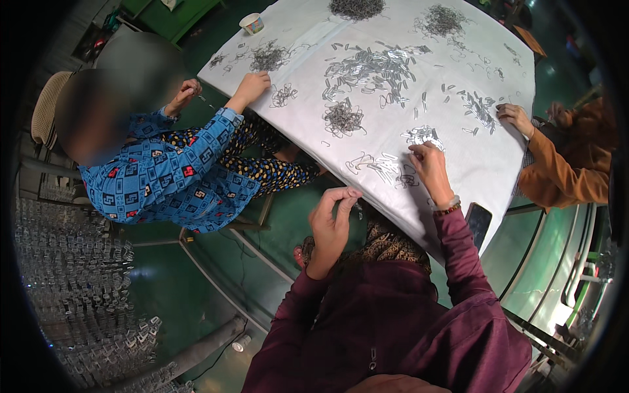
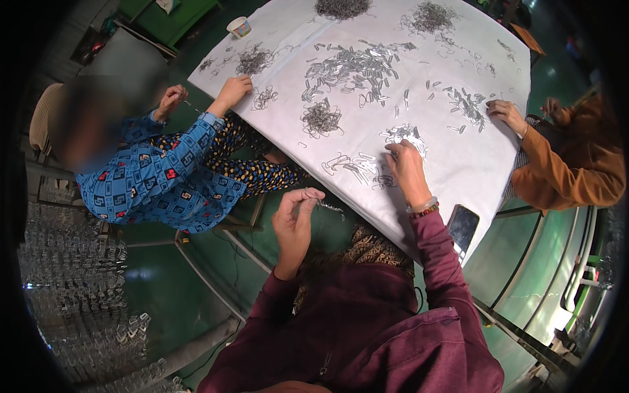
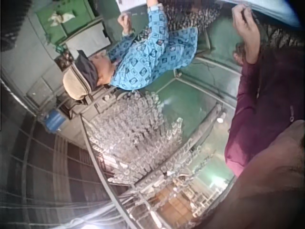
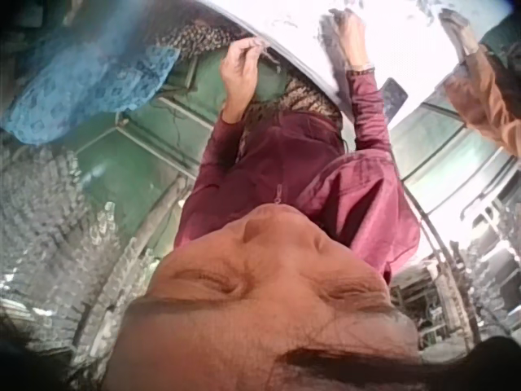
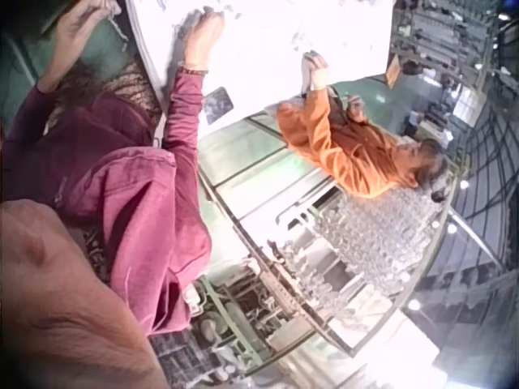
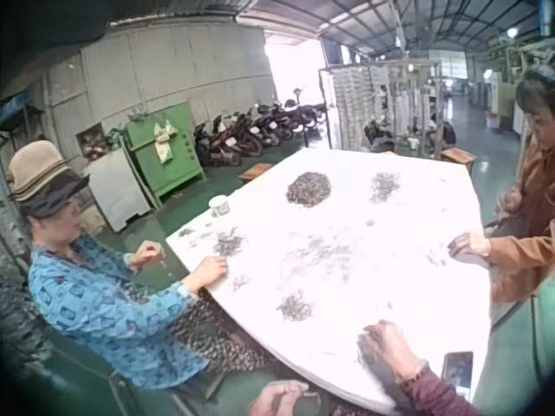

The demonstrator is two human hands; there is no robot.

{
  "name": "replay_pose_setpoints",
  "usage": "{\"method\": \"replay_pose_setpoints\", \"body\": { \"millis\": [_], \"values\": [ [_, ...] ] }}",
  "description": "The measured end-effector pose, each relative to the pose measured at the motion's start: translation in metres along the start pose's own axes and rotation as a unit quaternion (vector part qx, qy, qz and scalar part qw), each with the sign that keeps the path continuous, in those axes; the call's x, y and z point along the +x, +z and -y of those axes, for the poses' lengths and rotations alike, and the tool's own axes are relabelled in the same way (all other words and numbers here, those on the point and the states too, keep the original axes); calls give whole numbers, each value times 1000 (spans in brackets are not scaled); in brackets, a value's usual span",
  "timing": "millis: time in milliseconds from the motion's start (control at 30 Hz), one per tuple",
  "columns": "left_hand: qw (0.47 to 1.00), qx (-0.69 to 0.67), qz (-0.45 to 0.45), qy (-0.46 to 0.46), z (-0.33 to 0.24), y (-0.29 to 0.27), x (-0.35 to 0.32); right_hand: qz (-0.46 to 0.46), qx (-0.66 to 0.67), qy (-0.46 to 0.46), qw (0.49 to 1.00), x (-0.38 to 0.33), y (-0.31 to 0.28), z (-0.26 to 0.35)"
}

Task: The person sits at a table and repeatedly picks up small metal clips and fasteners, then links them together by hand. They occasionally reach up to hang the assembled chain onto a nearby metal rack. Two other people at the table perform similar assembly work.

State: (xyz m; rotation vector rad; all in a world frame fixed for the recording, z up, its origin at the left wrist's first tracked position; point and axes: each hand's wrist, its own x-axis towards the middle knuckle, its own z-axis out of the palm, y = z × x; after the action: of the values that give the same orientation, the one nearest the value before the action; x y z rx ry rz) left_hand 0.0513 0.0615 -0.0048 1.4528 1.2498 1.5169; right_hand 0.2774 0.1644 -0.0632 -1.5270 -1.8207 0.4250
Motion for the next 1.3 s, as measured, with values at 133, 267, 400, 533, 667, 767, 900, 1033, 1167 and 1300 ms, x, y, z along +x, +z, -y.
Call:
{"method": "replay_pose_setpoints", "body": {
  "millis": [133,267,400,533,667,767,900,1033,1167,1300],
  "values": [
    [1000,-8,11,7,-1,-1,-6,92,-126,-34,987,9,12,-36],
    [998,-7,55,9,4,-4,-9,91,-84,-38,992,9,6,-25],
    [996,5,92,4,9,-8,-12,148,284,81,944,-5,-16,71],
    [991,70,118,7,5,-10,-5,170,423,102,884,-29,-29,130],
    [990,109,95,-5,-1,-13,-6,151,465,115,865,-35,-28,138],
    [981,160,98,56,4,-13,-4,142,469,121,863,-37,-22,135],
    [984,132,116,15,11,-13,-6,126,478,120,861,-39,-16,129],
    [999,-24,35,-33,23,-9,25,145,512,129,837,-35,-14,122],
    [979,183,91,-18,66,26,134,171,508,117,836,-31,-7,120],
    [902,404,144,53,133,91,205,199,497,115,837,-26,3,119]
  ]
}}
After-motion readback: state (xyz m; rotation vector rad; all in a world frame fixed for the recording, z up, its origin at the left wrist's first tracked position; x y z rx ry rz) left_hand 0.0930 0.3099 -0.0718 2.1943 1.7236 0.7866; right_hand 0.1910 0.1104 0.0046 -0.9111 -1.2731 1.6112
